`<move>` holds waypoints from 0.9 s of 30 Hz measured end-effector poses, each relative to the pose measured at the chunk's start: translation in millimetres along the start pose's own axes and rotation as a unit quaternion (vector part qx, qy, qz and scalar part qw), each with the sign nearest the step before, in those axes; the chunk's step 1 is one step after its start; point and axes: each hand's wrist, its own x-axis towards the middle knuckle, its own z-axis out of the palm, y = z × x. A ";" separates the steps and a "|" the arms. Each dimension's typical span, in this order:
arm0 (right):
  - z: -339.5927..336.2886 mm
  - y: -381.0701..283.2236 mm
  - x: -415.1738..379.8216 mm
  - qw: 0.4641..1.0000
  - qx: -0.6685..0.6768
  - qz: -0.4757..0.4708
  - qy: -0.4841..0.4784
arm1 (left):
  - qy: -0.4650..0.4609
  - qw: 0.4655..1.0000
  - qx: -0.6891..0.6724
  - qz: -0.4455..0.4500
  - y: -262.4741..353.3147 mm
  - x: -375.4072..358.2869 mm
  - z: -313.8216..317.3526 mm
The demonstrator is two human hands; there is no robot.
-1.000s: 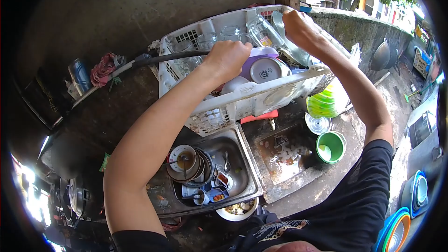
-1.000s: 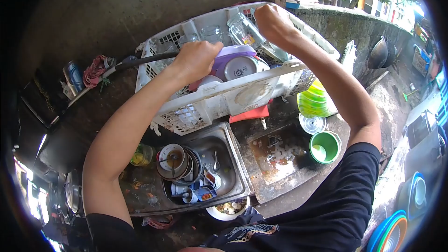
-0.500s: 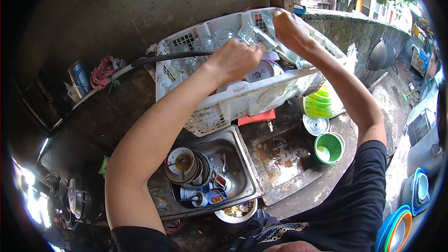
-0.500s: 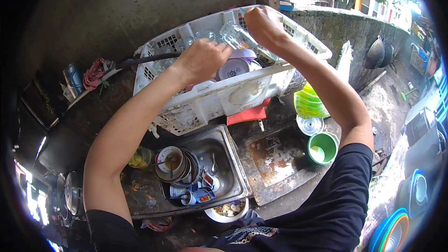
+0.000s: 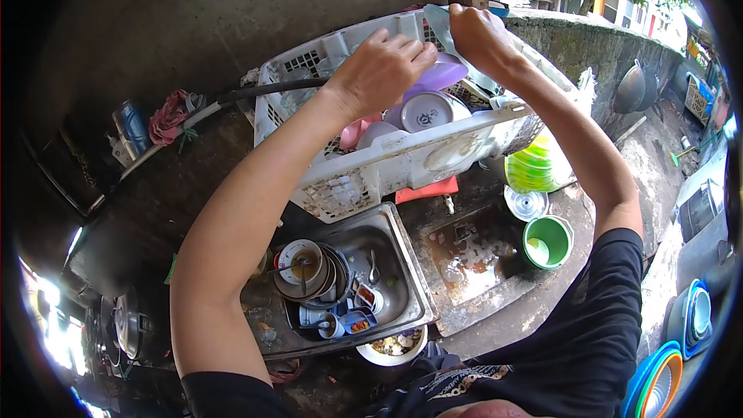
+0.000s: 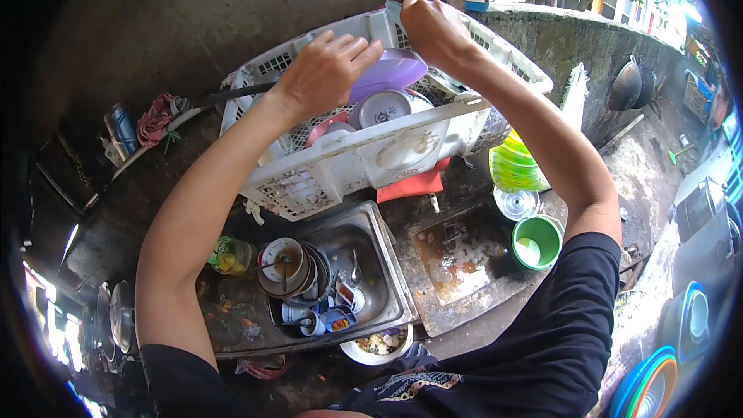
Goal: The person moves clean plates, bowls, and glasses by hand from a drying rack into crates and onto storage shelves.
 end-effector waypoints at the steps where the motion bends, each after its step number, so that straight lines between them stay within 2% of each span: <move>1: -0.3 0.9 -0.4 1.000 0.003 0.006 0.007 | 0.003 1.000 0.000 0.002 -0.6 -2.1 -0.9; 7: -8.0 3.6 0.1 0.998 0.017 0.007 0.056 | 0.006 1.000 0.026 0.012 1.8 -20.3 -10.3; 13: -9.3 -0.4 -7.0 0.997 0.035 -0.008 0.071 | 0.060 0.991 0.065 0.103 7.5 -24.6 -28.8; 16: -11.2 -4.6 -10.2 0.996 0.043 -0.006 0.074 | 0.070 0.990 0.068 0.101 7.1 -24.7 -34.7; 20: -33.2 -11.8 -10.8 0.994 0.018 0.013 0.108 | 0.117 0.987 0.112 0.020 -7.9 -27.5 -60.2; 21: -35.5 -5.8 -11.3 0.985 0.069 -0.012 0.160 | 0.139 0.983 0.118 -0.021 -12.2 -31.0 -77.1; 22: -36.6 0.3 -10.7 0.975 0.040 -0.042 0.213 | 0.156 0.978 0.126 -0.062 -14.9 -37.6 -95.4; 23: -36.5 9.1 -9.4 0.973 0.027 -0.034 0.225 | 0.160 0.973 0.074 -0.149 -14.3 -46.5 -114.6; 24: -48.7 1.6 -11.9 0.966 0.030 0.017 0.258 | 0.162 0.957 0.028 -0.240 -11.3 -57.7 -135.2; 25: -63.3 -7.4 -14.9 0.955 0.038 0.069 0.286 | 0.188 0.940 0.021 -0.284 -8.3 -73.5 -154.8; 26: -66.7 -7.7 -9.6 0.928 0.057 0.032 0.367 | 0.215 0.921 0.013 -0.326 -4.9 -89.0 -174.6; 27: -70.5 -7.7 -4.7 0.894 0.070 -0.007 0.443 | 0.263 0.910 0.045 -0.317 -0.7 -108.5 -196.1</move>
